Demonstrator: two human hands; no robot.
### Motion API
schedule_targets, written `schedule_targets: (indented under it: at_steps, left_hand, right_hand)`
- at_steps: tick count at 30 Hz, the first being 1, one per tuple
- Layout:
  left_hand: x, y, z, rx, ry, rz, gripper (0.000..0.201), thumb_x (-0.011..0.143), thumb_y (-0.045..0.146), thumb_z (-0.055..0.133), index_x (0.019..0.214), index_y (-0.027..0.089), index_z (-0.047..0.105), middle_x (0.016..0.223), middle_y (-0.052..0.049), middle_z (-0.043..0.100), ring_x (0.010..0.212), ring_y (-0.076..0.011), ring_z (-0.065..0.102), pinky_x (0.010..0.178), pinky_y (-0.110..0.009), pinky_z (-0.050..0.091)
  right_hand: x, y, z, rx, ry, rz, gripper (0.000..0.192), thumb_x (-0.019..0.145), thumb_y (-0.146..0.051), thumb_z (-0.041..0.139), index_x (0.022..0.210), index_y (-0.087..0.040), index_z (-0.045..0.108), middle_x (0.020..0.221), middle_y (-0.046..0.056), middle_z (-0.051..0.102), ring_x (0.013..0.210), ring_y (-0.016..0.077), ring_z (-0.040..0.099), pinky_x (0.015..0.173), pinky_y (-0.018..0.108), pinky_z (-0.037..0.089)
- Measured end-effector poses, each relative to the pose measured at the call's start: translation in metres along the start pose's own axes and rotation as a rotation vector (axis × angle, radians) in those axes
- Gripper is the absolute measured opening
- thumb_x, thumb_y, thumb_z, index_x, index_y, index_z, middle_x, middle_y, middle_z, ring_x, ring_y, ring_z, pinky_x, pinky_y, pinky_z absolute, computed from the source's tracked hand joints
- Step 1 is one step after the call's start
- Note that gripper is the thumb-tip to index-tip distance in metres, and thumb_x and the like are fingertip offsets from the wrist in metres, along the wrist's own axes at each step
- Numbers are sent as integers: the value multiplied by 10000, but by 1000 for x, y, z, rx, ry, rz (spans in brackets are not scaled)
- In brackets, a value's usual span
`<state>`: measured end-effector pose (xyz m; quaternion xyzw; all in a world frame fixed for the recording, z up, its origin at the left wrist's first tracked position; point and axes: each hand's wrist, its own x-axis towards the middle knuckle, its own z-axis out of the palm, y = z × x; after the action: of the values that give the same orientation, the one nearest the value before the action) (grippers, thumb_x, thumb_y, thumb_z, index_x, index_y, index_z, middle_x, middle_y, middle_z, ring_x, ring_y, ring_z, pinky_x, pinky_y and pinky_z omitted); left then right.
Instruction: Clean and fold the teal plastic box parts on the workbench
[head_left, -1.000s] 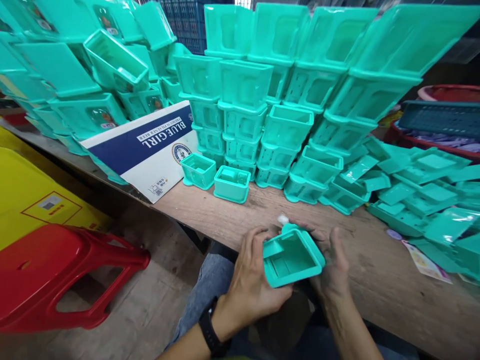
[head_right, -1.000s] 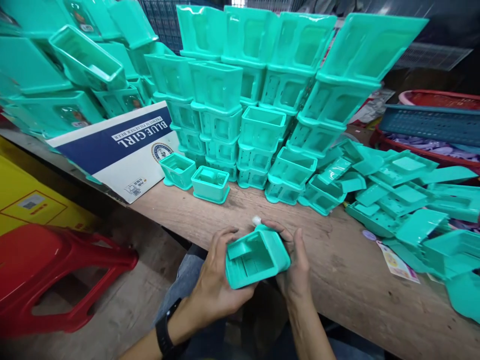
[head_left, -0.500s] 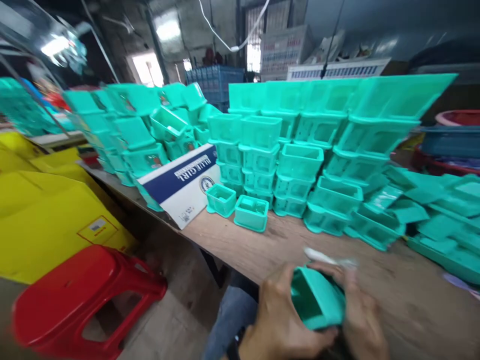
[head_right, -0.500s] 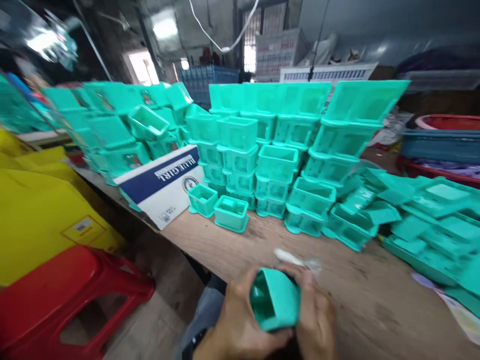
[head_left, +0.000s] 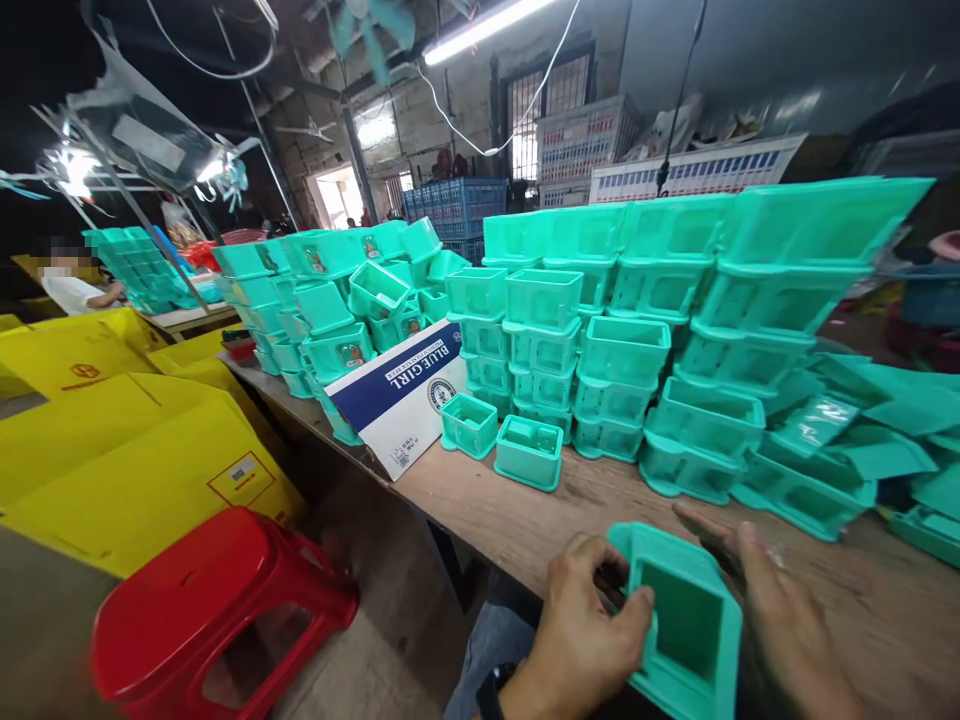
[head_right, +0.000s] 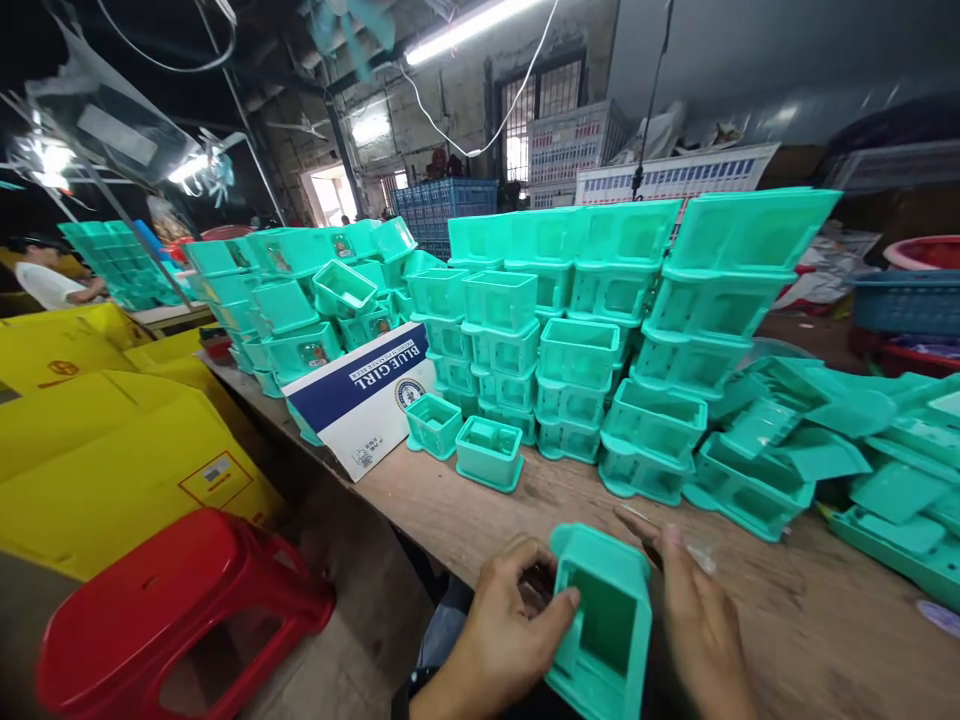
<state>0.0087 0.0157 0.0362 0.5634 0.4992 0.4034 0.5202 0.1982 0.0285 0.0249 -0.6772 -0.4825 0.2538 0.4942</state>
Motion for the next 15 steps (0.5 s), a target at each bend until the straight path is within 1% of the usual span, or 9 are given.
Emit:
schedule_targets:
  at_steps: [1, 3, 6, 8, 10, 11, 12, 13, 15]
  left_hand:
    - [3, -2, 1, -15, 28, 4, 167, 710, 355, 659, 735, 215, 569, 764, -16, 557, 731, -201, 534, 712, -361, 400]
    - [9, -5, 4, -51, 86, -3, 181, 720, 358, 652, 720, 211, 546, 760, -15, 545, 721, -189, 532, 691, -344, 393]
    - [18, -6, 7, -110, 123, -40, 203, 721, 335, 670, 696, 211, 511, 706, 12, 497, 669, -156, 491, 646, -312, 366]
    - [20, -7, 7, -193, 91, -69, 216, 735, 334, 677, 708, 214, 500, 650, 37, 462, 608, -135, 450, 592, -292, 337]
    - [23, -8, 4, -236, 10, -97, 253, 782, 401, 673, 724, 218, 508, 580, 55, 442, 541, -134, 446, 541, -285, 322]
    - [25, -7, 0, -196, -12, -75, 284, 813, 448, 663, 722, 216, 526, 562, 51, 455, 530, -143, 466, 536, -289, 332]
    - [29, -6, -5, -105, -4, -15, 312, 845, 482, 648, 724, 210, 556, 572, 36, 496, 548, -158, 505, 551, -297, 360]
    - [34, -3, -11, 33, 34, 74, 320, 878, 489, 632, 745, 201, 592, 625, 8, 562, 604, -179, 558, 592, -311, 405]
    - [52, 4, -27, 402, 172, 263, 270, 948, 433, 587, 902, 177, 660, 861, -64, 677, 816, -232, 637, 745, -357, 489]
  right_hand:
    - [-6, 1, -2, 1, -3, 6, 757, 854, -839, 357, 1098, -260, 779, 1257, 91, 719, 1314, 397, 562, 1204, 665, 347]
    - [-21, 0, -4, -22, 44, -4, 714, 841, -831, 414, 1118, -274, 765, 1293, 81, 702, 1336, 399, 541, 1193, 644, 378]
    - [-42, -5, -5, -168, 154, -220, 591, 883, -753, 492, 1172, -291, 722, 1306, 84, 692, 1281, 391, 588, 1112, 611, 464]
    - [-48, -3, -4, -297, 172, -372, 593, 867, -753, 546, 1185, -278, 703, 1236, 96, 721, 1137, 373, 676, 953, 541, 573]
    - [-45, 2, -4, -385, 170, -451, 622, 867, -764, 524, 1158, -247, 712, 1125, 108, 754, 911, 342, 737, 733, 470, 624]
    - [-42, 5, -4, -408, 173, -456, 622, 879, -754, 494, 1130, -234, 725, 1064, 110, 766, 786, 324, 737, 664, 456, 623]
    - [-37, 7, -4, -423, 179, -443, 606, 887, -728, 473, 1099, -227, 740, 994, 107, 774, 664, 305, 714, 625, 454, 619]
    - [-33, 9, -5, -434, 180, -415, 582, 882, -698, 468, 1069, -228, 755, 920, 100, 777, 563, 290, 676, 594, 456, 613]
    - [-24, 8, -6, -440, 153, -344, 533, 834, -659, 497, 1013, -247, 783, 807, 78, 771, 464, 279, 625, 538, 456, 593]
